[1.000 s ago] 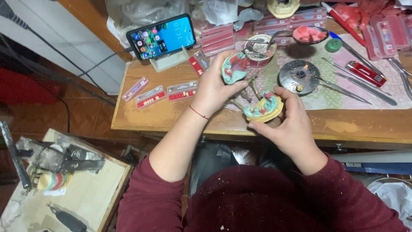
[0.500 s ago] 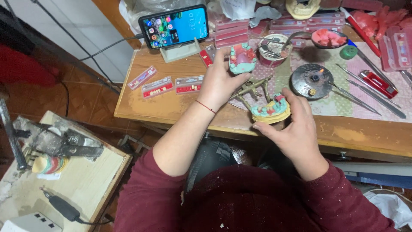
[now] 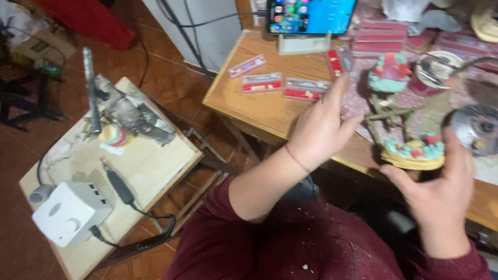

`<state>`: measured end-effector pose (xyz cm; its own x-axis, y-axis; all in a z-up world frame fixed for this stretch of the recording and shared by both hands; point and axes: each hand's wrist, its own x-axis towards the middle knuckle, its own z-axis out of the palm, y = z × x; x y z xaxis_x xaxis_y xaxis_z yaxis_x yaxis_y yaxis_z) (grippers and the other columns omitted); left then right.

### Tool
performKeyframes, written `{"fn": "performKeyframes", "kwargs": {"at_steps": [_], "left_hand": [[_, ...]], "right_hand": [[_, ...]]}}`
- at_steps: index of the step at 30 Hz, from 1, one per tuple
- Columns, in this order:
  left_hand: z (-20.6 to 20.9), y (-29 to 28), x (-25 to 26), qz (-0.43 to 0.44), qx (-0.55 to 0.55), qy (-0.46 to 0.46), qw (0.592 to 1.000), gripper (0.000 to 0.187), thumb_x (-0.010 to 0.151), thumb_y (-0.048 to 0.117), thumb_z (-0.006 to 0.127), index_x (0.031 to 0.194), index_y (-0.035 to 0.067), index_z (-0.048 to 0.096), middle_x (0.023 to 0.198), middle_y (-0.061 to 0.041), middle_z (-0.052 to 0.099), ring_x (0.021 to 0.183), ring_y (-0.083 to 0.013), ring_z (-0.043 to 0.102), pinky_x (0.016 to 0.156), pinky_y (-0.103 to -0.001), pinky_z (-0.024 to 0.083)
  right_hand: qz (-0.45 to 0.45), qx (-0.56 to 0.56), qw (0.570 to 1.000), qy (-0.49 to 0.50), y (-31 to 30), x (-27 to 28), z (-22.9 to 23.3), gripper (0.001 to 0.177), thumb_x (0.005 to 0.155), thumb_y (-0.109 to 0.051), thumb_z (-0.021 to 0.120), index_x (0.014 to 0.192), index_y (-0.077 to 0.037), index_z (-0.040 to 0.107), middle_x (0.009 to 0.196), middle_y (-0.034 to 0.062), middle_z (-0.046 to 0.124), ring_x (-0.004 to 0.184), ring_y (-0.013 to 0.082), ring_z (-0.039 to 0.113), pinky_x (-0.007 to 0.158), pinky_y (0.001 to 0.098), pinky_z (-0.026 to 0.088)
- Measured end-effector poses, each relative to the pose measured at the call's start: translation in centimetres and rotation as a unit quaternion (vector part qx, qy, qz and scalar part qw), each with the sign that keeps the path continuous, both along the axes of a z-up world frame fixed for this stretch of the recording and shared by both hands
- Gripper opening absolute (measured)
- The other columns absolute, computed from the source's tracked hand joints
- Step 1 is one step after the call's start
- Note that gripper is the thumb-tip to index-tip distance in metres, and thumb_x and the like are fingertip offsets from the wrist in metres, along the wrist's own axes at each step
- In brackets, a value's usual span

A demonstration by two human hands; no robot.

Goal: The recorder is applying wax and refining a dental cast using specialized tools at a laboratory workbench.

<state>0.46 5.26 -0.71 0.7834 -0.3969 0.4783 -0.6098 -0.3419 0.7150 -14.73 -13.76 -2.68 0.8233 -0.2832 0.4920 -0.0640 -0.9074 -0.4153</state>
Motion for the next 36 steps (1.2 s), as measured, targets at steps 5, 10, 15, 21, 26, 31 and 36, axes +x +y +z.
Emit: {"fn": "performKeyframes", "kwargs": {"at_steps": [5, 10, 15, 21, 26, 31, 36], "left_hand": [[-1.3, 6.5, -1.1, -0.002, -0.013, 0.014, 1.000, 0.043, 0.097, 0.021, 0.072, 0.136, 0.005, 0.061, 0.113, -0.013, 0.077, 0.098, -0.0211, 0.078, 0.085, -0.033, 0.063], [-2.4, 13.2, 1.7, 0.087, -0.045, -0.030, 0.995, 0.018, 0.096, 0.015, 0.072, 0.110, 0.006, 0.075, 0.099, -0.009, 0.077, 0.086, -0.0193, 0.075, 0.078, -0.031, 0.062], [-1.6, 16.7, 5.6, 0.216, 0.020, -0.121, 0.969, 0.010, 0.094, 0.008, 0.071, 0.103, 0.006, 0.075, 0.100, -0.009, 0.071, 0.096, -0.0281, 0.067, 0.090, -0.039, 0.054], [-0.5, 14.8, 7.6, 0.183, 0.106, -0.165, 0.963, 0.020, 0.090, 0.008, 0.072, 0.109, 0.010, 0.078, 0.104, -0.007, 0.066, 0.101, -0.0286, 0.061, 0.090, -0.040, 0.052], [-1.1, 15.7, 7.3, 0.162, 0.124, -0.147, 0.968, 0.019, 0.091, 0.010, 0.073, 0.109, 0.011, 0.078, 0.105, -0.005, 0.066, 0.102, -0.0284, 0.061, 0.091, -0.041, 0.051], [-1.1, 16.9, 6.5, 0.147, 0.111, -0.133, 0.974, 0.019, 0.093, 0.010, 0.072, 0.110, 0.011, 0.078, 0.105, -0.006, 0.067, 0.102, -0.0284, 0.061, 0.091, -0.042, 0.049], [-1.5, 18.1, 6.8, 0.147, 0.035, -0.109, 0.982, 0.018, 0.094, 0.007, 0.069, 0.110, 0.008, 0.076, 0.106, -0.007, 0.073, 0.098, -0.0285, 0.065, 0.090, -0.039, 0.052]], "right_hand": [[0.077, 0.247, 0.963, -0.077, -1.6, -3.0, -5.9, 0.087, 0.089, -0.033, 0.090, 0.149, 0.008, 0.041, 0.137, 0.0153, 0.053, 0.127, 0.0248, 0.056, 0.113, 0.0342, 0.046], [0.127, 0.259, 0.943, -0.166, -1.0, -3.8, -8.5, 0.077, 0.098, -0.031, 0.081, 0.154, 0.001, 0.038, 0.143, 0.0117, 0.051, 0.130, 0.0210, 0.055, 0.115, 0.0336, 0.045], [0.322, -0.074, 0.943, -0.049, 7.0, 2.7, -0.7, 0.041, 0.073, -0.033, 0.084, 0.102, -0.012, 0.065, 0.112, 0.0092, 0.066, 0.106, 0.0318, 0.064, 0.087, 0.0465, 0.050], [0.350, -0.101, 0.931, -0.013, 15.2, 11.1, 5.1, 0.062, 0.081, -0.042, 0.076, 0.124, -0.001, 0.058, 0.138, 0.0204, 0.058, 0.134, 0.0394, 0.051, 0.110, 0.0553, 0.039], [0.347, -0.109, 0.931, 0.010, 16.3, 14.6, 4.3, 0.064, 0.083, -0.047, 0.075, 0.116, 0.003, 0.054, 0.146, 0.0272, 0.051, 0.139, 0.0432, 0.046, 0.115, 0.0590, 0.034], [0.353, -0.118, 0.927, 0.043, 16.7, 14.7, 4.2, 0.062, 0.080, -0.047, 0.077, 0.109, 0.003, 0.055, 0.147, 0.0275, 0.049, 0.140, 0.0423, 0.045, 0.116, 0.0608, 0.031], [0.356, -0.113, 0.925, 0.064, 17.1, 14.9, 4.6, 0.059, 0.076, -0.045, 0.079, 0.106, 0.000, 0.056, 0.147, 0.0277, 0.049, 0.140, 0.0429, 0.045, 0.114, 0.0606, 0.033]]}}
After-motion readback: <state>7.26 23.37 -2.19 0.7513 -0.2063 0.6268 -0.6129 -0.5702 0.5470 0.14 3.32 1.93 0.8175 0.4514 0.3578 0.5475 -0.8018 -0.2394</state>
